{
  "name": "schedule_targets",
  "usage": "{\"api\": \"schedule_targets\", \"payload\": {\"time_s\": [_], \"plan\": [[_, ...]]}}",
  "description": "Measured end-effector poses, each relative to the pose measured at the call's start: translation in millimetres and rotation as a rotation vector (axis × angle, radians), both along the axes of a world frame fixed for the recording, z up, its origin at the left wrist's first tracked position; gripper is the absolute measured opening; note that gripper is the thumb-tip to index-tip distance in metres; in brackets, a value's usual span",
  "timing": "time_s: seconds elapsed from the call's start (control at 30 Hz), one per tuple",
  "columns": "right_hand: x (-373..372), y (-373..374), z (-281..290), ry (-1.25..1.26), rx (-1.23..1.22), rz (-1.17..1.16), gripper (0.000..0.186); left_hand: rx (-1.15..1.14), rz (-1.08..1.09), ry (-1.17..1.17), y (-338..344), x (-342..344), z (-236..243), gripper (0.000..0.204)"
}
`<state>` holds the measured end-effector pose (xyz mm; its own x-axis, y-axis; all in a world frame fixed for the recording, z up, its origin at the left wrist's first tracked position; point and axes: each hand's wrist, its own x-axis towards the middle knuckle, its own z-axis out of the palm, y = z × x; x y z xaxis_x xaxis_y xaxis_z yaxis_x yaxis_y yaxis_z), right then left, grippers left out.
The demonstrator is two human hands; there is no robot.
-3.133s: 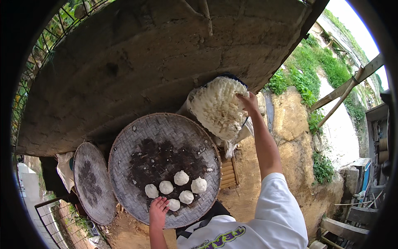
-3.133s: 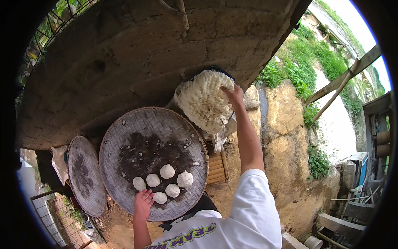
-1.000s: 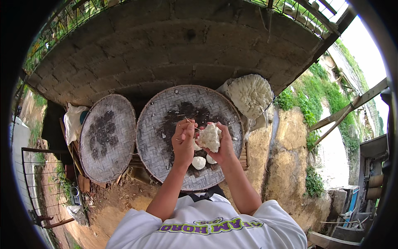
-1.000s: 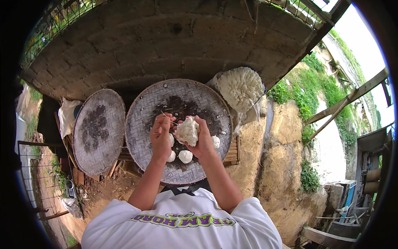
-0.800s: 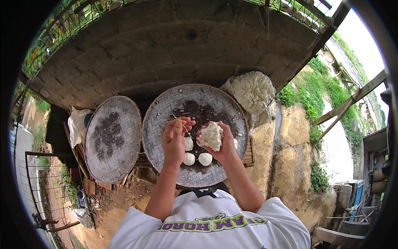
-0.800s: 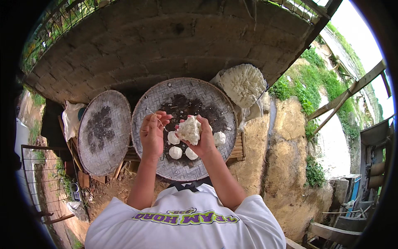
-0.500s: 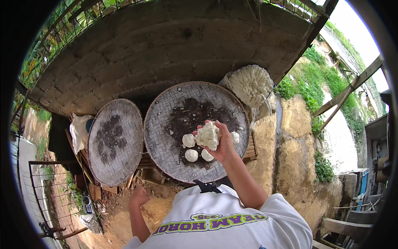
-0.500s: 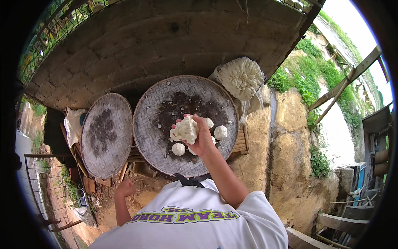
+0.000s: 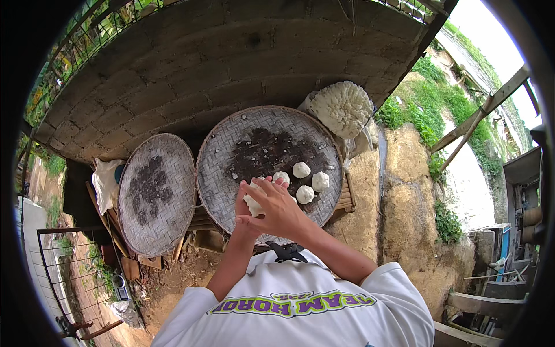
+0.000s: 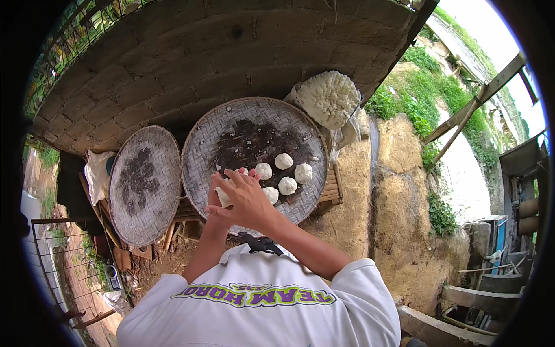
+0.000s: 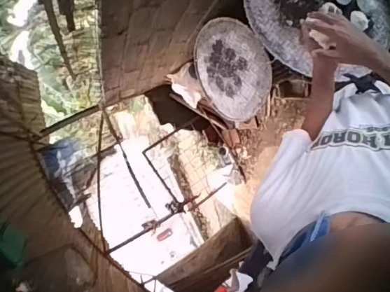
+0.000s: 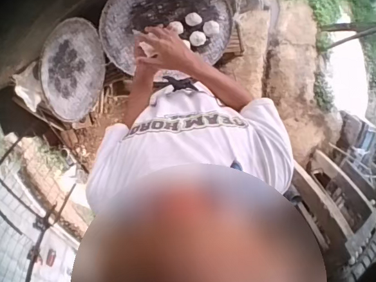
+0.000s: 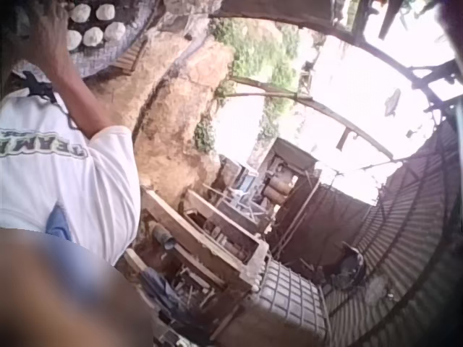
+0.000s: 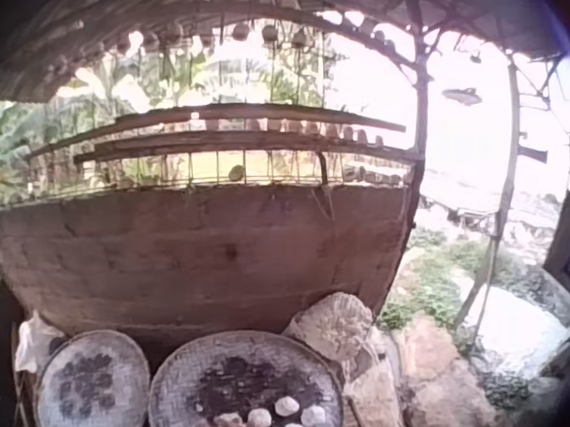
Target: The person repeatedly pinches off portions of white dough from a large mass and rolls them into uniform balls, placing each finished ball onto a round woven tray. The process continues throughout the clip with consistent hand motions and growing accumulation of dough balls on the tray.
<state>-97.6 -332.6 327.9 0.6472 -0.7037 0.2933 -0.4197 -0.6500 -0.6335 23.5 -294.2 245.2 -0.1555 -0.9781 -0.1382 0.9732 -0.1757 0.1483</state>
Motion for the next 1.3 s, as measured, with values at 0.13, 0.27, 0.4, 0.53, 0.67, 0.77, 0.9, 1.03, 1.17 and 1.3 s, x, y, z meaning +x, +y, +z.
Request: {"api": "schedule_targets", "payload": {"time_s": [0.13, 0.27, 0.4, 0.53, 0.67, 0.77, 0.9, 1.03, 1.17, 1.3], "plan": [[-24, -25, 0, 0.016, -0.246, 0.144, 0.069, -0.019, -0.205, 0.011, -15, 11, -8, 0.064], [-25, -47, -29, -0.371, 0.444, 0.112, 0.056, -0.022, -0.433, 0.317, -28, 16, -7, 0.065], [-12, -21, -48, -0.873, 0.839, -0.304, 0.049, 0.468, -0.011, -0.228, -21, -18, 5, 0.077], [-15, 3, -35, -0.429, 0.352, -0.163, 0.055, 0.061, 0.084, -0.055, -15, -23, 14, 0.070], [-23, -33, -17, -0.363, -0.018, -0.104, 0.048, -0.001, -0.165, -0.132, -25, 4, 19, 0.065], [-13, -61, -14, -0.438, 0.190, 0.107, 0.034, 0.001, -0.189, -0.159, -39, 4, 22, 0.067], [5, -38, -20, -0.864, 0.848, -0.363, 0.037, 0.425, 0.197, -0.347, -41, -16, 24, 0.063], [-6, -10, -26, -0.468, 0.399, -0.234, 0.044, 0.332, -0.025, -0.176, -25, 2, 25, 0.066], [-19, -29, -32, -0.435, 0.187, 0.094, 0.039, 0.168, -0.282, -0.167, -29, 16, 27, 0.063], [-13, -34, -40, -0.899, 1.058, -0.311, 0.039, 0.506, 0.104, -0.364, -34, -13, 29, 0.068]]}}
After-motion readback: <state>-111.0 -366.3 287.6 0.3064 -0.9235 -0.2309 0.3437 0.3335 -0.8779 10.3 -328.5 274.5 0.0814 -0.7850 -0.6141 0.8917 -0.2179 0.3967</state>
